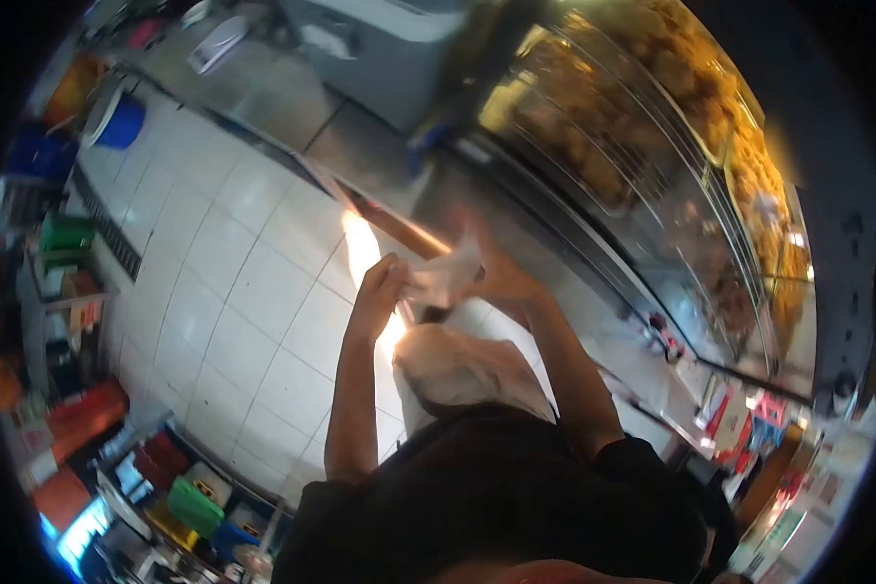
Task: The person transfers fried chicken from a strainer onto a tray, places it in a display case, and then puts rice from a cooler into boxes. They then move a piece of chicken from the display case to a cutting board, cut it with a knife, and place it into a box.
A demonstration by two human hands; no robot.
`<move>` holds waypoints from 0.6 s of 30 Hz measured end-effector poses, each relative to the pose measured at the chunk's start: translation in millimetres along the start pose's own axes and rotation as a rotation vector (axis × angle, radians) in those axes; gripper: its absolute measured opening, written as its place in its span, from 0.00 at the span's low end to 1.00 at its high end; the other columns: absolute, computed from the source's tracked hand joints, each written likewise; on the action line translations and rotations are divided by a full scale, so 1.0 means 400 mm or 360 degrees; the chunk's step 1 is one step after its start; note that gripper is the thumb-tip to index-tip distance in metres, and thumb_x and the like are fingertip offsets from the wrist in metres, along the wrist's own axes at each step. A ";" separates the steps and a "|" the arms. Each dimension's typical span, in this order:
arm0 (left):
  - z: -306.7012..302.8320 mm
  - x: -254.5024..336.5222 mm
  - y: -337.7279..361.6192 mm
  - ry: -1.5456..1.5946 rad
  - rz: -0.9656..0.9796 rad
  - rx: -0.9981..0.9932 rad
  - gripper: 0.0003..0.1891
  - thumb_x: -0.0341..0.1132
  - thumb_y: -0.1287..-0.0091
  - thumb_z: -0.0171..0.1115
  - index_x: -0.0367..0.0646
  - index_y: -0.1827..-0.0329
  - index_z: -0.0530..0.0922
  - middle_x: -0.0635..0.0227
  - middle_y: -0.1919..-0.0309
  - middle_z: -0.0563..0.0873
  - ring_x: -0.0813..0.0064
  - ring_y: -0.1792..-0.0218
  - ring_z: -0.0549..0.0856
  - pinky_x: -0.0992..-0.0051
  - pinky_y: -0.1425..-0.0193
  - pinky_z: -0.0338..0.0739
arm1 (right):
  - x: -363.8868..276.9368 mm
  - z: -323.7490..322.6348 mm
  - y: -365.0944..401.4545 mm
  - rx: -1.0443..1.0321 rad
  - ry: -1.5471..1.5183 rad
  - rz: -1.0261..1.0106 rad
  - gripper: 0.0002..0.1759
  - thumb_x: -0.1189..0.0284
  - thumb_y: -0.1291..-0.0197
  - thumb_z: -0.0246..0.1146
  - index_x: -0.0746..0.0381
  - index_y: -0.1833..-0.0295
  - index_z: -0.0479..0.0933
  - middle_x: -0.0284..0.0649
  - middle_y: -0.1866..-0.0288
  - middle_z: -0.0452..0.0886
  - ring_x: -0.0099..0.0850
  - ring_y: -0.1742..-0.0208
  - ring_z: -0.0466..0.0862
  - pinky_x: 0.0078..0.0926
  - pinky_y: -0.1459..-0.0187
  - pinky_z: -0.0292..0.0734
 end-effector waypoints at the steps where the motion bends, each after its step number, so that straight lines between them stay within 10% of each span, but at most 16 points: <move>1: 0.053 -0.007 -0.019 -0.0101 -0.0064 -0.0127 0.17 0.46 0.23 0.51 0.44 0.67 0.76 0.82 0.76 0.70 0.90 0.74 0.65 0.83 0.73 0.60 | -0.035 -0.024 0.059 -0.0072 0.0145 -0.0078 0.25 0.62 0.39 0.70 0.64 0.43 0.71 0.39 0.55 0.81 0.28 0.54 0.79 0.28 0.47 0.74; 3: 0.155 -0.058 -0.077 -0.0410 -0.0153 -0.0388 0.18 0.48 0.23 0.51 0.45 0.65 0.78 0.83 0.78 0.68 0.90 0.78 0.63 0.83 0.76 0.56 | -0.031 -0.086 0.163 -0.0191 0.0342 0.0105 0.20 0.58 0.36 0.67 0.64 0.52 0.78 0.37 0.59 0.82 0.28 0.55 0.80 0.28 0.50 0.75; 6: 0.336 -0.059 -0.116 -0.0692 -0.0093 -0.0928 0.14 0.46 0.29 0.63 0.45 0.66 0.77 0.84 0.77 0.70 0.91 0.76 0.66 0.83 0.74 0.62 | 0.094 -0.293 0.365 0.0885 -0.0481 0.0945 0.24 0.50 0.33 0.61 0.63 0.62 0.81 0.35 0.63 0.82 0.25 0.56 0.79 0.27 0.53 0.76; 11: 0.647 -0.112 -0.046 -0.0811 -0.0302 -0.1487 0.12 0.43 0.28 0.62 0.43 0.63 0.81 0.83 0.72 0.78 0.89 0.69 0.73 0.81 0.63 0.69 | -0.022 -0.426 0.630 0.1386 -0.0933 0.0524 0.32 0.51 0.32 0.60 0.62 0.32 0.68 0.37 0.48 0.79 0.28 0.48 0.80 0.30 0.48 0.75; 15: 0.800 -0.241 0.023 -0.0801 -0.0629 -0.2387 0.21 0.52 0.24 0.51 0.44 0.62 0.83 0.83 0.71 0.79 0.88 0.70 0.72 0.80 0.64 0.70 | -0.077 -0.419 0.775 0.1375 -0.0751 0.0378 0.32 0.59 0.33 0.63 0.61 0.29 0.65 0.38 0.45 0.78 0.28 0.48 0.79 0.29 0.48 0.75; 18: 0.896 -0.248 0.099 -0.1133 -0.0747 -0.1921 0.24 0.56 0.24 0.49 0.44 0.61 0.82 0.81 0.71 0.80 0.89 0.69 0.73 0.80 0.64 0.70 | -0.112 -0.410 0.874 0.1539 -0.0591 0.0249 0.22 0.65 0.34 0.63 0.62 0.38 0.72 0.34 0.54 0.81 0.23 0.55 0.79 0.25 0.53 0.74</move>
Point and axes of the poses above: each hand's wrist, its own y-axis away from the middle knuckle, its own z-axis out of the palm, x = y × z, the point moved 7 cm from there along -y, towards the middle knuckle
